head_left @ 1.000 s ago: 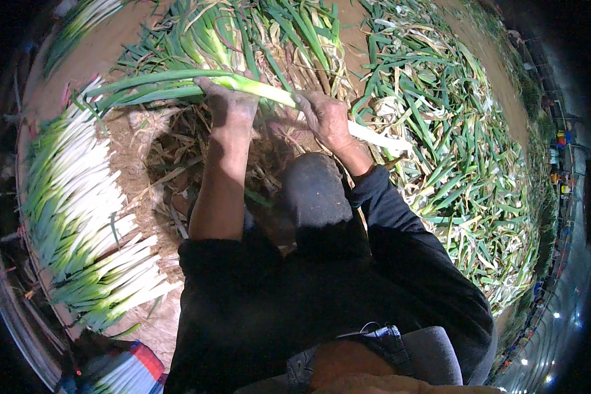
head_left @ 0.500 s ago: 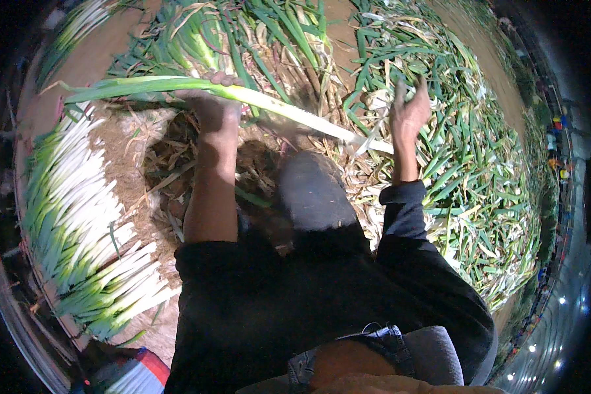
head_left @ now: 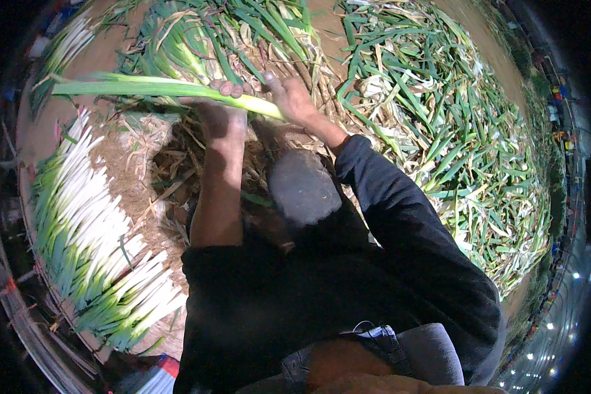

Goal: The person repeatedly picks up long green vegetables, uses a knife to trim the root ends, and places the trimmed vegetables into a pile. The person works continuously, handling each vegetable one at a time.

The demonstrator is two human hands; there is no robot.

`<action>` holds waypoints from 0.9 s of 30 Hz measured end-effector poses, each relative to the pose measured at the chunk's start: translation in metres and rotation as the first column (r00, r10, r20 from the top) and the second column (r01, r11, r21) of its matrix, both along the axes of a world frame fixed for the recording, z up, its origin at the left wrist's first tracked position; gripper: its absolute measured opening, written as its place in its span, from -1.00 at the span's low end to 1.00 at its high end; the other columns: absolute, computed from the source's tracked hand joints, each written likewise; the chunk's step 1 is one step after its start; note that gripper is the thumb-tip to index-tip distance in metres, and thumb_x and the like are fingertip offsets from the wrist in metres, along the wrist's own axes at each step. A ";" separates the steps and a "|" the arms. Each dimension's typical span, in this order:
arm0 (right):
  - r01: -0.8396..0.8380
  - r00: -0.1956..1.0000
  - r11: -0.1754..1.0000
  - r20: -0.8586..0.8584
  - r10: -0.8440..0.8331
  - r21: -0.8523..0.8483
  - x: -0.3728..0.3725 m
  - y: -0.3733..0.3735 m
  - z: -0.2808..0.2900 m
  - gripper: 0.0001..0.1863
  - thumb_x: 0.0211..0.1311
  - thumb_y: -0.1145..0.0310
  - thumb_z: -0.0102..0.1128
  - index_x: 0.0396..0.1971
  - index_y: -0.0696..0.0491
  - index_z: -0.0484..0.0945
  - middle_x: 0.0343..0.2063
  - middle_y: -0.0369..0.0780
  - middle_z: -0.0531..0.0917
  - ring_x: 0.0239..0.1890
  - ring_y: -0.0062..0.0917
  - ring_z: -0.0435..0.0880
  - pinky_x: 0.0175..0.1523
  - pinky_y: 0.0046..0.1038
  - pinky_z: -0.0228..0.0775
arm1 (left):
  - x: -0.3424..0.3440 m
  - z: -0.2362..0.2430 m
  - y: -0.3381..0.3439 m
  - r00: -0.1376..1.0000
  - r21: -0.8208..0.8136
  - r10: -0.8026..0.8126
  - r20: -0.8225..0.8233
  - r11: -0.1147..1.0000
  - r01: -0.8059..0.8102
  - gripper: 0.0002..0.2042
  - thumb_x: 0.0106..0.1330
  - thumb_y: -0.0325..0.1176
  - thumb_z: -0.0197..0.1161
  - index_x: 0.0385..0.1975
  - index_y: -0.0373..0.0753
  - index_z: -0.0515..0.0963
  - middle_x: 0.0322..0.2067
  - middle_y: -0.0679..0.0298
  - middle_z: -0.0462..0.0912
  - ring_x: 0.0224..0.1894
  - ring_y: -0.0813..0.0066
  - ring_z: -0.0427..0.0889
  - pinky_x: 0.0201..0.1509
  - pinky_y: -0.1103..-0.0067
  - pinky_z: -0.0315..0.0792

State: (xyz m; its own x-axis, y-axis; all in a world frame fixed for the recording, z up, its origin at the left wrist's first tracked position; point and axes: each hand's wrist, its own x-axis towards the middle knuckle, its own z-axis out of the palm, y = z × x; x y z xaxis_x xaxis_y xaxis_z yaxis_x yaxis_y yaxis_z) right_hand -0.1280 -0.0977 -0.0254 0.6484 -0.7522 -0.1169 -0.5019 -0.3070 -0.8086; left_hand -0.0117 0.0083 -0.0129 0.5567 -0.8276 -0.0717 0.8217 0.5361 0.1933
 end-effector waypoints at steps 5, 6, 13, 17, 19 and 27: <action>0.002 0.930 0.875 -0.321 -0.180 -0.484 -0.064 -0.058 -0.031 -0.60 0.33 0.06 -0.06 -0.22 0.11 0.56 -0.41 0.00 0.65 -0.30 -0.13 0.64 -0.17 -0.16 0.45 | 0.031 -0.001 0.006 0.979 -0.267 -0.198 0.038 0.943 0.201 -0.55 0.10 0.16 0.23 -0.53 -0.12 0.31 -0.60 0.40 0.35 -0.46 0.50 0.37 -0.15 0.48 0.29; 0.106 0.934 0.854 -0.242 -0.261 -0.510 -0.071 -0.056 -0.018 -0.56 0.34 0.03 -0.05 -0.15 0.12 0.56 -0.38 -0.01 0.66 -0.28 -0.14 0.65 -0.15 -0.18 0.46 | 0.031 -0.005 0.003 0.975 -0.300 -0.215 0.048 0.928 0.219 -0.56 0.07 0.14 0.27 -0.52 -0.12 0.33 -0.59 0.39 0.37 -0.45 0.49 0.37 -0.15 0.49 0.29; -0.345 0.932 0.883 -0.001 0.364 -0.319 -0.012 0.031 0.046 -0.43 0.26 -0.15 0.01 -0.08 0.11 0.48 -0.43 0.03 0.62 -0.32 -0.10 0.63 -0.13 -0.17 0.45 | 0.026 -0.013 -0.003 0.975 -0.385 -0.209 0.076 0.896 0.222 -0.60 -0.01 0.03 0.39 -0.51 -0.12 0.38 -0.54 0.42 0.43 -0.42 0.52 0.40 -0.16 0.53 0.31; -0.452 0.891 0.828 -0.216 0.399 -0.333 -0.065 0.021 0.028 -0.46 0.20 -0.13 0.11 -0.18 0.11 0.50 -0.46 -0.01 0.63 -0.36 -0.09 0.63 -0.21 -0.16 0.46 | 0.044 0.010 0.008 0.965 -0.374 -0.263 0.004 0.894 0.245 -0.72 0.15 -0.10 0.18 -0.54 -0.15 0.33 -0.60 0.37 0.37 -0.51 0.48 0.38 -0.22 0.50 0.33; -0.454 0.877 0.861 -0.288 0.385 -0.230 -0.116 0.010 0.025 -0.50 0.16 -0.09 0.18 -0.22 0.09 0.55 -0.46 -0.09 0.66 -0.40 -0.17 0.66 -0.26 -0.20 0.47 | 0.057 0.015 0.017 0.954 -0.346 -0.268 -0.134 0.915 0.208 -0.70 0.15 -0.10 0.16 -0.56 -0.17 0.30 -0.61 0.34 0.35 -0.52 0.46 0.38 -0.24 0.49 0.33; -0.418 0.896 0.858 -0.294 0.334 -0.299 -0.195 0.017 0.044 -0.54 0.16 0.11 0.22 -0.04 0.11 0.46 -0.51 0.00 0.58 -0.39 -0.06 0.58 -0.30 -0.15 0.40 | 0.077 -0.015 0.003 0.995 -0.021 0.077 -0.056 0.997 -0.079 -0.45 0.18 0.31 0.04 -0.39 -0.16 0.35 -0.54 0.26 0.38 -0.48 0.32 0.40 -0.04 0.24 0.42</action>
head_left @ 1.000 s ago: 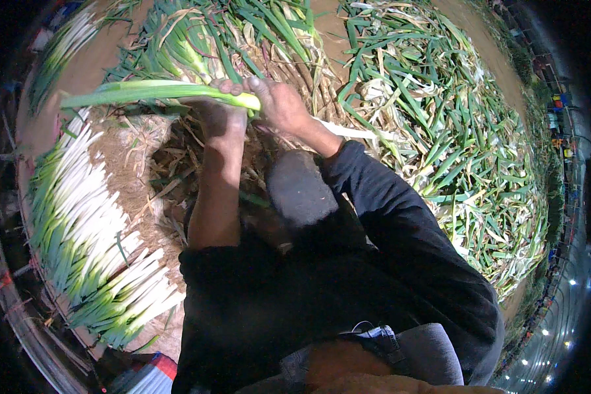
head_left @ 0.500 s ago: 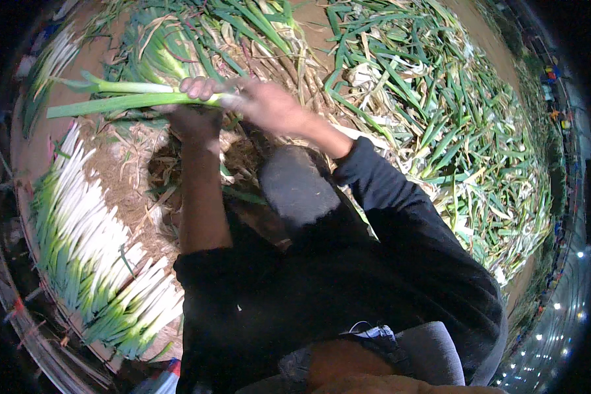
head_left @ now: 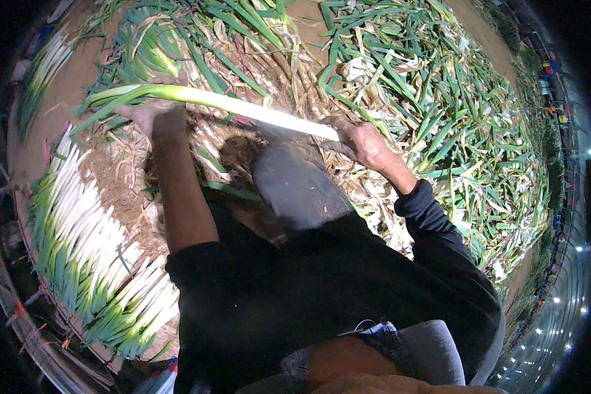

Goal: The person repeatedly picks up long green vegetables, uses a knife to trim the root ends, and places the trimmed vegetables into a pile. The person works continuously, handling each vegetable one at a time.

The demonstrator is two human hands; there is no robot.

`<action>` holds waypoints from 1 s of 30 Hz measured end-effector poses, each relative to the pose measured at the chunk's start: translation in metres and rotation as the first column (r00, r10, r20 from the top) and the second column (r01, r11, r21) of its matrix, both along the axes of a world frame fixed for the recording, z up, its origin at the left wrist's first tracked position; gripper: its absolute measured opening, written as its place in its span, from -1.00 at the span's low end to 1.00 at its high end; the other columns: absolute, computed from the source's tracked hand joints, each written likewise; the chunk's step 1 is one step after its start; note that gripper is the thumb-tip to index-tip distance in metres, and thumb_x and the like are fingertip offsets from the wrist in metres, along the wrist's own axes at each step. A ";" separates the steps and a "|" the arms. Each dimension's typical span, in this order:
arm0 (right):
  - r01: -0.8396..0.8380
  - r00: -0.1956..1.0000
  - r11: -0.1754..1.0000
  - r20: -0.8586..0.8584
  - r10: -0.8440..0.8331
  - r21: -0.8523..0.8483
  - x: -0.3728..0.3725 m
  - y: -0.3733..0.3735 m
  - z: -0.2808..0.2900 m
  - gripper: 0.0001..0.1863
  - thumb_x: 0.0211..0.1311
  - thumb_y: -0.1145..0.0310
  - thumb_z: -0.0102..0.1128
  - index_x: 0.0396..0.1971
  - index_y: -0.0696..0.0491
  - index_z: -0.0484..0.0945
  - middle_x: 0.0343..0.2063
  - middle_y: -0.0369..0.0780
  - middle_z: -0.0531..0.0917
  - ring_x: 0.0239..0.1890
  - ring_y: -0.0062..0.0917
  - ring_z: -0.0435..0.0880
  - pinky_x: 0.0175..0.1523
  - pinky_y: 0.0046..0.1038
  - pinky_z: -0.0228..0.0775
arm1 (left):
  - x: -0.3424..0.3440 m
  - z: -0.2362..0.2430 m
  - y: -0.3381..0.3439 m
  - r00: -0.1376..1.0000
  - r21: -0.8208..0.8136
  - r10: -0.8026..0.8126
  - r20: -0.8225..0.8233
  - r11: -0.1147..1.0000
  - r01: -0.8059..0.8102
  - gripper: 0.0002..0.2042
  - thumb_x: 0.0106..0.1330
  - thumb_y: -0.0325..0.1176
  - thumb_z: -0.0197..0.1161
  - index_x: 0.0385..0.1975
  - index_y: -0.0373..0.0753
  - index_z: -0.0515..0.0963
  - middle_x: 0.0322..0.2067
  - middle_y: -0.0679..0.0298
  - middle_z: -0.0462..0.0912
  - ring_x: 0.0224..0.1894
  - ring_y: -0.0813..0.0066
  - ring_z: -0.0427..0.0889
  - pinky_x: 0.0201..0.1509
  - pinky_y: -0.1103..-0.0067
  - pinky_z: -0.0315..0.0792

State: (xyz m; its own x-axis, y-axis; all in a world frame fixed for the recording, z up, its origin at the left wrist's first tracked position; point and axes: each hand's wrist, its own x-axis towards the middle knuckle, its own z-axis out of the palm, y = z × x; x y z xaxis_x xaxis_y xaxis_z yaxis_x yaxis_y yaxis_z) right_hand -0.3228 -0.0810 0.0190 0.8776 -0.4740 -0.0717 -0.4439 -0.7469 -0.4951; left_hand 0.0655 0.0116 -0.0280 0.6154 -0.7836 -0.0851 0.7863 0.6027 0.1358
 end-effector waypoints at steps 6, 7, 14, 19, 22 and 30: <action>-0.072 0.997 0.975 -0.025 0.068 -0.211 -0.018 0.000 0.012 -0.60 0.17 0.27 0.17 -0.03 0.13 0.45 -0.39 -0.03 0.57 -0.30 -0.11 0.59 -0.22 -0.18 0.43 | 0.010 -0.052 -0.005 0.899 0.081 -0.111 0.423 0.993 0.084 -0.75 0.47 -0.14 -0.14 -0.26 -0.20 0.34 -0.41 0.24 0.43 -0.28 0.31 0.43 0.27 0.06 0.21; -0.092 0.995 0.968 0.004 0.096 -0.232 -0.017 0.000 0.021 -0.62 0.17 0.30 0.16 -0.03 0.13 0.45 -0.36 -0.04 0.57 -0.29 -0.12 0.59 -0.21 -0.18 0.44 | 0.034 -0.075 0.003 0.871 -0.100 -0.161 0.465 0.968 0.232 -0.80 0.49 -0.24 -0.15 -0.22 -0.24 0.33 -0.38 0.22 0.41 -0.23 0.30 0.44 0.29 0.08 0.21; -0.076 0.993 0.842 0.032 0.110 -0.534 -0.036 -0.017 0.030 -0.50 0.12 0.37 0.10 0.13 -0.04 0.39 -0.30 -0.18 0.53 -0.30 -0.27 0.58 -0.18 -0.30 0.44 | 0.001 -0.032 0.005 1.000 0.482 0.001 -0.013 0.876 0.006 -0.59 0.47 -0.36 -0.07 0.24 -0.30 0.08 0.17 0.06 0.12 0.15 0.10 0.30 0.26 0.02 0.27; -0.152 0.963 0.814 0.100 0.249 -0.560 -0.023 -0.022 0.036 -0.50 0.05 0.38 0.19 0.09 -0.04 0.46 -0.41 -0.23 0.50 -0.41 -0.35 0.50 -0.34 -0.34 0.36 | 0.009 -0.045 0.008 0.505 0.571 -0.482 0.716 0.821 -0.026 -0.50 0.41 -0.41 0.01 0.26 -0.44 0.03 0.20 0.00 0.21 0.17 0.01 0.34 0.26 0.14 0.32; -0.103 0.966 0.807 0.133 0.220 -0.582 -0.028 -0.028 0.032 -0.51 0.02 0.37 0.19 0.05 -0.02 0.46 -0.45 -0.23 0.51 -0.42 -0.36 0.55 -0.34 -0.35 0.40 | -0.023 -0.014 -0.005 0.801 0.546 -0.412 0.434 0.828 0.129 -0.49 0.37 -0.47 0.01 0.25 -0.51 0.04 0.21 -0.04 0.26 0.16 -0.04 0.40 0.24 0.25 0.37; 0.675 0.536 0.709 0.523 -0.663 0.206 -0.082 -0.063 0.036 -0.84 0.29 0.43 0.06 -0.23 0.14 0.58 -0.43 -0.20 0.66 -0.43 -0.50 0.64 -0.30 -0.54 0.47 | -0.007 -0.015 0.012 0.832 0.484 -0.237 0.502 0.874 -0.044 -0.56 0.41 -0.45 -0.05 0.18 -0.60 0.11 0.16 -0.08 0.32 0.10 0.03 0.48 0.15 0.38 0.46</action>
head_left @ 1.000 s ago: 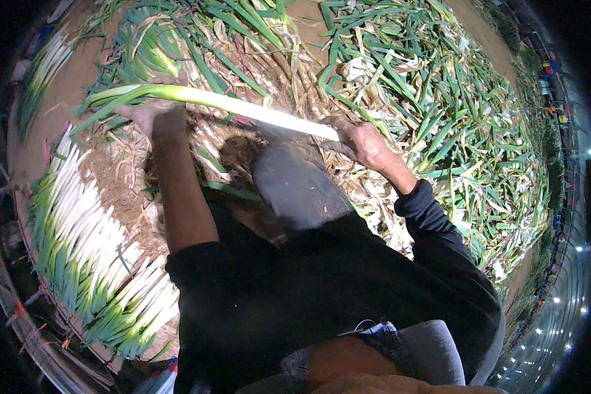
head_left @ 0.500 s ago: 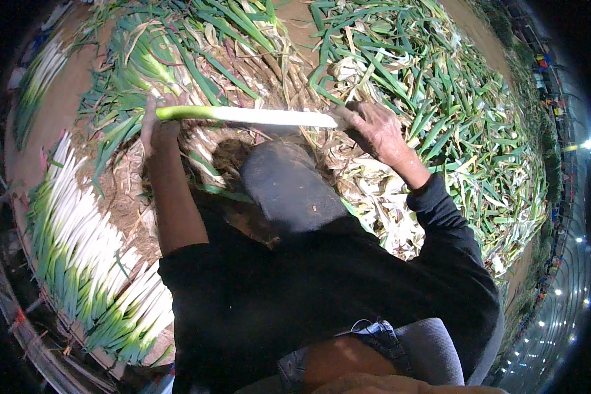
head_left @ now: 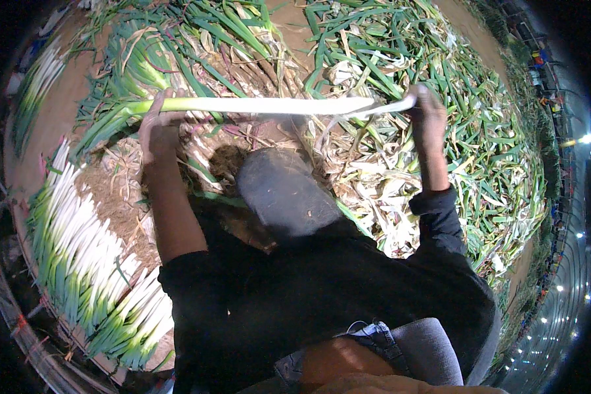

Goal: The person repeatedly picks up long green vegetables, uses a knife to trim the root ends, and places the trimmed vegetables into a pile. The person works continuously, handling each vegetable one at a time.

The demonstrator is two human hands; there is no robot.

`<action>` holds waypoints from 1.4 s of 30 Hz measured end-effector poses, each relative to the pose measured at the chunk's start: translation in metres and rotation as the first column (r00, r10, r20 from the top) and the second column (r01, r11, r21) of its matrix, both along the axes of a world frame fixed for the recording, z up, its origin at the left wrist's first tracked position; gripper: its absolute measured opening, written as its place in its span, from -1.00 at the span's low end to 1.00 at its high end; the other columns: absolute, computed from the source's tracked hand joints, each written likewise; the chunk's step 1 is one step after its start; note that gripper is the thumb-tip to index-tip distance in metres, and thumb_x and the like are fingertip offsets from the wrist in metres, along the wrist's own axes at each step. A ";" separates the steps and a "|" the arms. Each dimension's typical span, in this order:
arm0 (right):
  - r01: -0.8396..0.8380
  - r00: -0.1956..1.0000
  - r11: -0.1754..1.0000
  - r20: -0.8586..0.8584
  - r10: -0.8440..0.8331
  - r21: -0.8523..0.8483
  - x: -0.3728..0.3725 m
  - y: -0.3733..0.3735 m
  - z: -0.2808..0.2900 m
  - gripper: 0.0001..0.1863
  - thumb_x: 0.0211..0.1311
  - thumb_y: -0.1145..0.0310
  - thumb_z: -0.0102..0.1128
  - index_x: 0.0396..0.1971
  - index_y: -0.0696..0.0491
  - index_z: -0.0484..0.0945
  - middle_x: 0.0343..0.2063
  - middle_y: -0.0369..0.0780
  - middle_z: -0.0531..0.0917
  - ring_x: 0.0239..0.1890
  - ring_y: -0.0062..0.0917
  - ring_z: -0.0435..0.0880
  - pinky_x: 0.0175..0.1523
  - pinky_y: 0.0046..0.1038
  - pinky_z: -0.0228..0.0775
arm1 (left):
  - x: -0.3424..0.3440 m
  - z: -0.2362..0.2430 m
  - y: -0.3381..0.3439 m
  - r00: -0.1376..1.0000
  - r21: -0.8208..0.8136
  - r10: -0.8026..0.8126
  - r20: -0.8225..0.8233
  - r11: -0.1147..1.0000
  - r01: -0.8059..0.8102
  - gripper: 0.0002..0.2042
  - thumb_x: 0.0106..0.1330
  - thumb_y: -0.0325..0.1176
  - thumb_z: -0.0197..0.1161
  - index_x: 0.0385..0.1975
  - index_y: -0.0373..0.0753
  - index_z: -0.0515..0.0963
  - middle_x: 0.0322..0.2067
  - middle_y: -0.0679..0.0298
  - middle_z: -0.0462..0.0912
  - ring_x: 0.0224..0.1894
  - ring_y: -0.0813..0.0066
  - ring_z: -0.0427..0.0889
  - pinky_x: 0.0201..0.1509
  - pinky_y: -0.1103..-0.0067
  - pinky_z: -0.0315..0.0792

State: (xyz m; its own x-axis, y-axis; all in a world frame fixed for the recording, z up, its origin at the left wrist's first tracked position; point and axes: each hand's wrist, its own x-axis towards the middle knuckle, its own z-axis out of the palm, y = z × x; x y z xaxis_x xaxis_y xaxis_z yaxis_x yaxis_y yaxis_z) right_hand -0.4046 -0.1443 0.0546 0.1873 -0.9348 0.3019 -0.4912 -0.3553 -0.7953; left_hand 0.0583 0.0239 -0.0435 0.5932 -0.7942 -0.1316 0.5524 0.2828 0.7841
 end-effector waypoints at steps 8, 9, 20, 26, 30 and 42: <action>0.225 0.845 0.972 -0.510 -0.163 0.062 -0.178 -0.026 -0.076 -0.15 0.02 0.13 0.39 0.29 0.06 0.17 -0.05 0.00 0.57 -0.16 -0.31 0.67 -0.17 -0.29 0.52 | 0.009 0.033 -0.005 0.877 -0.114 0.132 -0.463 0.972 -0.206 -0.59 0.43 -0.45 -0.06 0.24 -0.40 0.16 0.25 0.04 0.23 0.31 0.14 0.21 0.41 0.10 0.00; 0.124 0.960 0.977 -0.270 -0.074 0.172 -0.133 -0.006 -0.055 -0.03 -0.04 0.17 0.45 0.34 0.05 0.07 0.10 0.03 0.48 -0.10 -0.32 0.64 -0.11 -0.30 0.52 | 0.012 0.031 -0.002 0.874 -0.131 0.129 -0.468 0.968 -0.213 -0.59 0.42 -0.46 -0.05 0.24 -0.40 0.17 0.25 0.05 0.23 0.31 0.14 0.20 0.41 0.06 -0.01; -0.468 0.877 0.650 0.223 0.426 0.599 0.041 0.057 -0.015 -0.65 0.20 0.40 0.21 0.00 0.12 0.48 -0.43 -0.35 0.60 -0.49 -0.68 0.51 -0.32 -0.59 0.40 | 0.016 0.004 0.004 0.973 -0.224 0.228 0.034 0.951 -0.215 -0.68 0.35 -0.34 0.12 -0.03 -0.42 0.34 -0.13 0.12 0.43 -0.06 0.29 0.46 0.18 0.17 0.33; 0.055 0.944 0.774 0.221 -0.246 0.630 -0.193 -0.035 -0.087 -0.63 0.20 0.25 0.15 -0.16 0.26 0.52 -0.39 -0.13 0.64 -0.43 -0.51 0.67 -0.47 -0.61 0.44 | 0.051 0.008 0.038 0.970 -0.295 0.134 -0.204 0.936 -0.191 -0.76 0.43 -0.18 -0.03 -0.46 -0.12 0.24 -0.60 0.42 0.26 -0.58 0.57 0.31 -0.43 0.51 0.38; 0.472 0.241 0.869 -0.926 -0.290 -0.149 -0.294 -0.018 -0.088 -0.45 0.10 0.32 0.25 0.09 0.13 0.32 -0.12 0.06 0.53 -0.11 -0.10 0.60 -0.14 -0.15 0.50 | 0.025 0.018 0.025 0.915 -0.319 0.114 -0.387 0.914 -0.249 -0.71 0.44 -0.07 -0.06 -0.47 -0.09 0.26 -0.62 0.42 0.31 -0.62 0.59 0.36 -0.50 0.58 0.36; -0.487 0.837 0.793 -0.454 0.305 -0.365 0.209 0.067 -0.037 -0.41 0.24 0.03 0.13 0.06 0.21 0.35 -0.34 -0.09 0.57 -0.30 -0.31 0.56 -0.09 -0.19 0.42 | -0.065 0.038 -0.015 0.874 -0.032 0.418 0.247 0.905 -0.424 -0.73 0.42 -0.08 -0.02 -0.20 -0.17 0.27 -0.63 0.42 0.26 -0.57 0.54 0.35 -0.43 0.57 0.39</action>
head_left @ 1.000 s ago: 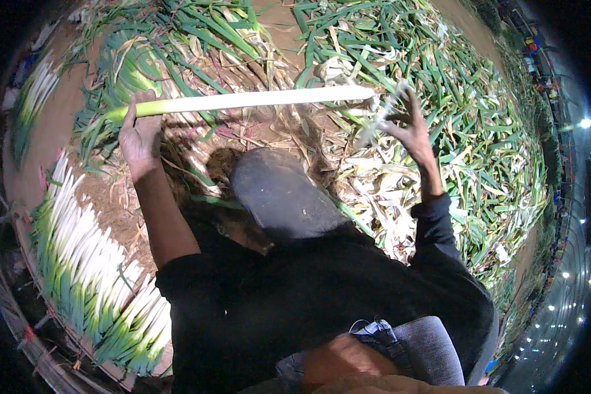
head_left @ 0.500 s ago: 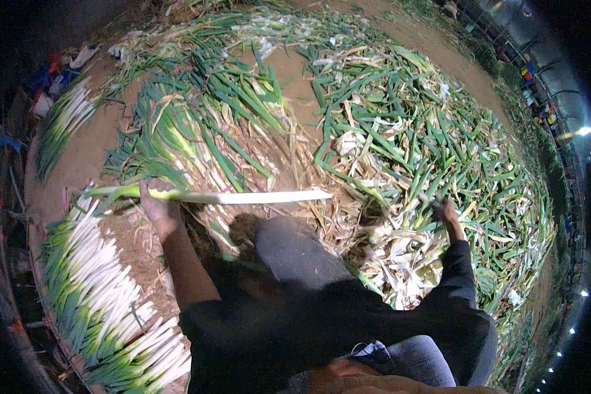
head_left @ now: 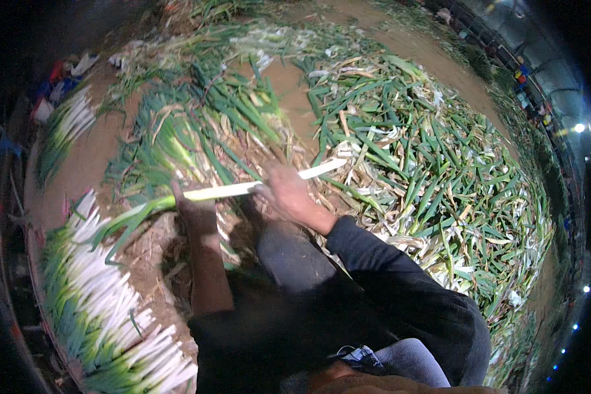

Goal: The person repeatedly picks up long green vegetables, uses a knife to trim the root ends, and places the trimmed vegetables into a pile. The person works continuously, handling each vegetable one at a time.

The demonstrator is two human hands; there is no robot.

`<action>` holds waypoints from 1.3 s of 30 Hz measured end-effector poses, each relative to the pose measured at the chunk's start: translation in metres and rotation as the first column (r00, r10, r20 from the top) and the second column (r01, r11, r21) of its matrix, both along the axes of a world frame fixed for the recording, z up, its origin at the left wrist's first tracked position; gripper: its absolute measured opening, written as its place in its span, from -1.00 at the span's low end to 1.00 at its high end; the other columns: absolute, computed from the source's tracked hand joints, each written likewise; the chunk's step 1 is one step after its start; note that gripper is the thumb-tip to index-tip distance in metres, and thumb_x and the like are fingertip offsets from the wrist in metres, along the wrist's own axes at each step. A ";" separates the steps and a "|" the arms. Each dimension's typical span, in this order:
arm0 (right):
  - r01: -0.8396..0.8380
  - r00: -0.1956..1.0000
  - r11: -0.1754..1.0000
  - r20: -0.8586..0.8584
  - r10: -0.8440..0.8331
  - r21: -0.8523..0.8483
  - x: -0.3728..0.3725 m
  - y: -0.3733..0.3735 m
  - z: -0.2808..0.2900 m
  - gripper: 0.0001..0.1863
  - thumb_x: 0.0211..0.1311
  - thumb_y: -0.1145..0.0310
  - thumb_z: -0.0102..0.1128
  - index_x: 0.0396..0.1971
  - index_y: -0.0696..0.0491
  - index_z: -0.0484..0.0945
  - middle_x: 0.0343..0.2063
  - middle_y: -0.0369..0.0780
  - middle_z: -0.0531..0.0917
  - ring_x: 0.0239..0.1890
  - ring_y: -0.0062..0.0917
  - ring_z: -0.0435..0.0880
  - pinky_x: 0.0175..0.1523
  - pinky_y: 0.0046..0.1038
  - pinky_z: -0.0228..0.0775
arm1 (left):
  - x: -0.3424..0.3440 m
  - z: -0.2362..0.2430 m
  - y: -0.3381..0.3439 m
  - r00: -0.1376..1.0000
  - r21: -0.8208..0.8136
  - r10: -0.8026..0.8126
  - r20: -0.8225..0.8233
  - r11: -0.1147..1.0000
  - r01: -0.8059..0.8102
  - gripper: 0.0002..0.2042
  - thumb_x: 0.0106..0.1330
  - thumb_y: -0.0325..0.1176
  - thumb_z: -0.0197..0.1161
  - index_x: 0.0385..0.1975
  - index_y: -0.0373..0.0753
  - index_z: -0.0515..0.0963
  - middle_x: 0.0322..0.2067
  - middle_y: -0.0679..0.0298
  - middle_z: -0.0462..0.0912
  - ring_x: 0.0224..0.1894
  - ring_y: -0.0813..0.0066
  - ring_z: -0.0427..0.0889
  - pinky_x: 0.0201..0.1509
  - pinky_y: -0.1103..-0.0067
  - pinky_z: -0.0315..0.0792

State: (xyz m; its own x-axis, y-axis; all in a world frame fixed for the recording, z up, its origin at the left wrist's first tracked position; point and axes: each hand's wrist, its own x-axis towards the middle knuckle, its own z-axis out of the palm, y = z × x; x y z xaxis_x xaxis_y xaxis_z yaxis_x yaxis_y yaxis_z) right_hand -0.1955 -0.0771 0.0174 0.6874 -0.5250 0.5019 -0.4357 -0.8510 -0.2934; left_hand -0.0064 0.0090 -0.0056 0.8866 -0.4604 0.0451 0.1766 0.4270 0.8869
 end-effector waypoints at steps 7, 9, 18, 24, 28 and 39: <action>-0.253 0.918 0.966 -0.328 0.222 -0.055 0.039 0.011 -0.017 -0.51 0.18 -0.10 0.13 -0.47 0.11 0.44 -0.82 -0.26 0.42 -0.76 -0.50 0.47 -0.68 -0.41 0.30 | 0.031 0.017 0.032 0.784 -0.499 -0.390 -0.484 0.858 0.119 -0.58 0.37 0.03 0.02 -0.69 -0.04 0.32 -0.78 0.46 0.24 -0.70 0.50 0.33 -0.48 0.55 0.37; -0.257 0.935 0.962 -0.273 0.224 -0.092 0.001 -0.011 -0.022 -0.63 0.10 0.01 0.25 -0.38 0.04 0.49 -0.70 -0.28 0.52 -0.73 -0.53 0.50 -0.71 -0.42 0.32 | 0.042 0.022 0.039 0.797 -0.568 -0.457 -0.395 0.803 0.179 -0.59 0.40 0.00 -0.01 -0.68 -0.03 0.22 -0.75 0.47 0.27 -0.69 0.56 0.29 -0.51 0.53 0.29; 0.607 0.473 0.769 -0.687 -0.552 -0.199 -0.469 -0.158 -0.077 -0.60 0.28 -0.03 -0.03 -0.13 -0.07 0.59 -0.45 0.02 0.64 -0.39 -0.06 0.63 -0.29 -0.09 0.44 | 0.075 0.016 0.034 0.744 -0.790 -0.635 -0.207 0.557 0.255 -0.56 0.39 0.00 -0.02 -0.74 -0.06 0.33 -0.79 0.42 0.35 -0.70 0.48 0.32 -0.44 0.45 0.27; 0.290 0.951 0.859 -0.224 -0.211 0.422 -0.232 -0.064 0.003 -0.20 0.12 -0.05 0.26 0.27 0.06 0.21 0.16 0.03 0.41 0.19 -0.17 0.43 0.20 -0.24 0.32 | 0.093 0.007 0.049 0.763 -0.725 -0.621 -0.178 0.607 0.325 -0.58 0.35 -0.03 0.03 -0.75 -0.06 0.31 -0.77 0.40 0.33 -0.67 0.51 0.26 -0.39 0.48 0.20; -0.079 0.984 0.878 -0.104 0.144 0.472 -0.170 -0.052 0.026 -0.19 0.08 0.00 0.32 0.30 -0.06 0.20 0.17 -0.02 0.38 0.15 -0.22 0.43 0.19 -0.30 0.33 | 0.090 -0.004 0.039 0.681 -0.789 -0.712 -0.172 0.513 0.337 -0.60 0.34 -0.05 0.03 -0.72 -0.08 0.26 -0.74 0.40 0.28 -0.64 0.50 0.21 -0.38 0.48 0.16; 0.107 0.972 0.464 0.005 -0.234 0.879 -0.172 -0.027 0.020 -0.61 0.38 0.16 -0.01 -0.11 0.19 0.58 -0.61 -0.24 0.58 -0.61 -0.61 0.49 -0.46 -0.52 0.34 | 0.108 -0.027 0.037 0.754 -0.667 -0.552 -0.356 0.716 0.209 -0.61 0.38 0.06 -0.01 -0.51 -0.14 0.33 -0.66 0.37 0.32 -0.61 0.44 0.32 -0.41 0.37 0.37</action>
State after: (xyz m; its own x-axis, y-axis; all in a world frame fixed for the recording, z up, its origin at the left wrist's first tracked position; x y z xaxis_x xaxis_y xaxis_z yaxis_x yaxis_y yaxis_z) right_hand -0.3676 -0.1044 0.0373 0.5073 -0.8335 -0.2188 -0.4539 -0.0426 -0.8900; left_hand 0.1012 0.0460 -0.0322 0.6005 -0.7994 0.0209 0.7745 0.5879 0.2334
